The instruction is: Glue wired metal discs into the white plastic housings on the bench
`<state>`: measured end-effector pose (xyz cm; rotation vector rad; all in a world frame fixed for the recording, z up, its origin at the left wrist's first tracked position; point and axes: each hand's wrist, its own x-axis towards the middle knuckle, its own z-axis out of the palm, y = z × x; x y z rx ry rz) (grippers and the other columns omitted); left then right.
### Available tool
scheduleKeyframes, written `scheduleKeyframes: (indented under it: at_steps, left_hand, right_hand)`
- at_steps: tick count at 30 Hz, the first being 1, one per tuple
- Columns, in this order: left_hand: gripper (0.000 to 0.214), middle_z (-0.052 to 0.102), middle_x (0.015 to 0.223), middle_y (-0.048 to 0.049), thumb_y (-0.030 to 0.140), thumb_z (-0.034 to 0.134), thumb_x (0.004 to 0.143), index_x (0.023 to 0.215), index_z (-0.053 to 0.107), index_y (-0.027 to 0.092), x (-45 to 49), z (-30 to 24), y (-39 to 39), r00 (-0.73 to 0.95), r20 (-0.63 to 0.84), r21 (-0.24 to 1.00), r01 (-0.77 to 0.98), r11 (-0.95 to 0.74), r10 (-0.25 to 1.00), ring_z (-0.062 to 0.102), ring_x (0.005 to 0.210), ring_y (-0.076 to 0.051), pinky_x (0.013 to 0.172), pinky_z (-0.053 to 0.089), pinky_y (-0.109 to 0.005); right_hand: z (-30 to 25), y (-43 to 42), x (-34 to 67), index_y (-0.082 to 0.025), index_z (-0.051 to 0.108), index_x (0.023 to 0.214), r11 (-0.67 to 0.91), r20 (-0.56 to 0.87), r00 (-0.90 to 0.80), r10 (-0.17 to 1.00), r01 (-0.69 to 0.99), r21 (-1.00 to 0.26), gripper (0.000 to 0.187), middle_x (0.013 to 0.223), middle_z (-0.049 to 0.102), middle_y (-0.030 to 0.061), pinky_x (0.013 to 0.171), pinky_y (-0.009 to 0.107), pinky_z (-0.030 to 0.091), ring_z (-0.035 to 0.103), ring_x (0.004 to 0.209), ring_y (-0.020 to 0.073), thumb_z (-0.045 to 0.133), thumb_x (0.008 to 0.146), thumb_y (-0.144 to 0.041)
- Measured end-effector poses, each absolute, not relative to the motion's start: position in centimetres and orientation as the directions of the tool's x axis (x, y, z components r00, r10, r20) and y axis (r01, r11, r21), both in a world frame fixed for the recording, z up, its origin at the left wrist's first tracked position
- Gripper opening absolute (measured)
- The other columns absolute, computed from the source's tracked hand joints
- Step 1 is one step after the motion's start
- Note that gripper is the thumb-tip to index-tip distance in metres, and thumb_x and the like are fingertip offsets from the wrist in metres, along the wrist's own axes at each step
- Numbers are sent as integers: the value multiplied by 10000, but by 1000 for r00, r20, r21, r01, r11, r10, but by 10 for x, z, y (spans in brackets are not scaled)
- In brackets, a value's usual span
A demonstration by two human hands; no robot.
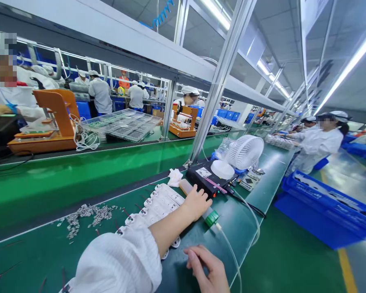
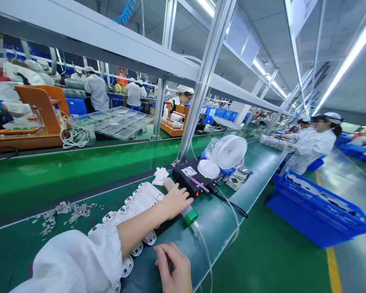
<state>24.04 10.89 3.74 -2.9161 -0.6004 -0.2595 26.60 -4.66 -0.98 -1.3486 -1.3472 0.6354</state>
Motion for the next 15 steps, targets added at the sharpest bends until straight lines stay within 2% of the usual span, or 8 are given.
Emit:
scheduleKeyframes:
  at_steps: [2, 4, 7, 9, 12, 13, 15]
  left_hand:
    - [173, 650, 906, -64, 92, 519, 814, 945, 601, 168, 241, 34, 114, 902, 209, -95, 403, -910, 377, 527, 971, -224, 981, 245, -473]
    - [153, 652, 888, -56, 109, 512, 828, 933, 603, 174, 236, 35, 118, 889, 245, -57, 412, -909, 387, 511, 971, -224, 979, 232, -471]
    - [243, 636, 1016, -56, 199, 563, 821, 1062, 555, 183, 227, 46, 126, 835, 322, 36, 460, -887, 446, 472, 1002, -240, 933, 264, -465]
    - [367, 604, 1115, -53, 269, 596, 804, 1149, 500, 189, 223, 54, 132, 775, 373, 118, 507, -854, 511, 448, 1019, -248, 902, 282, -461]
    - [433, 574, 1178, -47, 312, 591, 804, 1202, 459, 200, 222, 64, 137, 669, 421, 241, 569, -786, 613, 430, 1034, -252, 879, 292, -458]
    - [441, 572, 1183, -46, 318, 590, 803, 1208, 457, 205, 223, 66, 138, 638, 429, 277, 581, -765, 640, 429, 1035, -252, 876, 293, -456]
    - [457, 576, 1177, -38, 331, 598, 794, 1216, 458, 226, 224, 68, 139, 594, 434, 335, 592, -733, 678, 435, 1030, -251, 870, 305, -444]
  right_hand:
    - [-12, -43, 267, -191, 683, 736, 181, 262, 256, 930, 302, -936, 359, 563, 536, 14, 447, 188, 376, 466, 480, 111, 534, 825, -506]
    - [-12, -35, 269, -170, 675, 690, 118, 170, 278, 945, 196, -973, 369, 537, 534, 20, 419, 187, 370, 453, 450, 104, 586, 777, -518]
    - [-10, -11, 277, -137, 645, 672, 26, 25, 299, 954, 0, -1000, 394, 532, 553, 39, 327, 192, 340, 463, 401, 118, 650, 692, -530]
    - [-7, 15, 285, -135, 628, 774, 52, 29, 359, 933, -56, -997, 409, 664, 605, 65, 322, 213, 380, 532, 461, 155, 677, 646, -521]
    - [-2, 65, 293, -167, 545, 1029, 166, 112, 479, 871, -72, -983, 528, 986, 601, 74, 489, 261, 505, 600, 642, 166, 729, 612, -433]
    - [1, 81, 294, -174, 518, 1071, 206, 147, 505, 850, -63, -976, 546, 1031, 586, 67, 561, 274, 523, 606, 712, 168, 735, 628, -408]
    - [6, 109, 296, -160, 513, 1080, 273, 216, 543, 811, -25, -962, 436, 1033, 578, 58, 679, 302, 524, 598, 819, 169, 682, 743, -381]
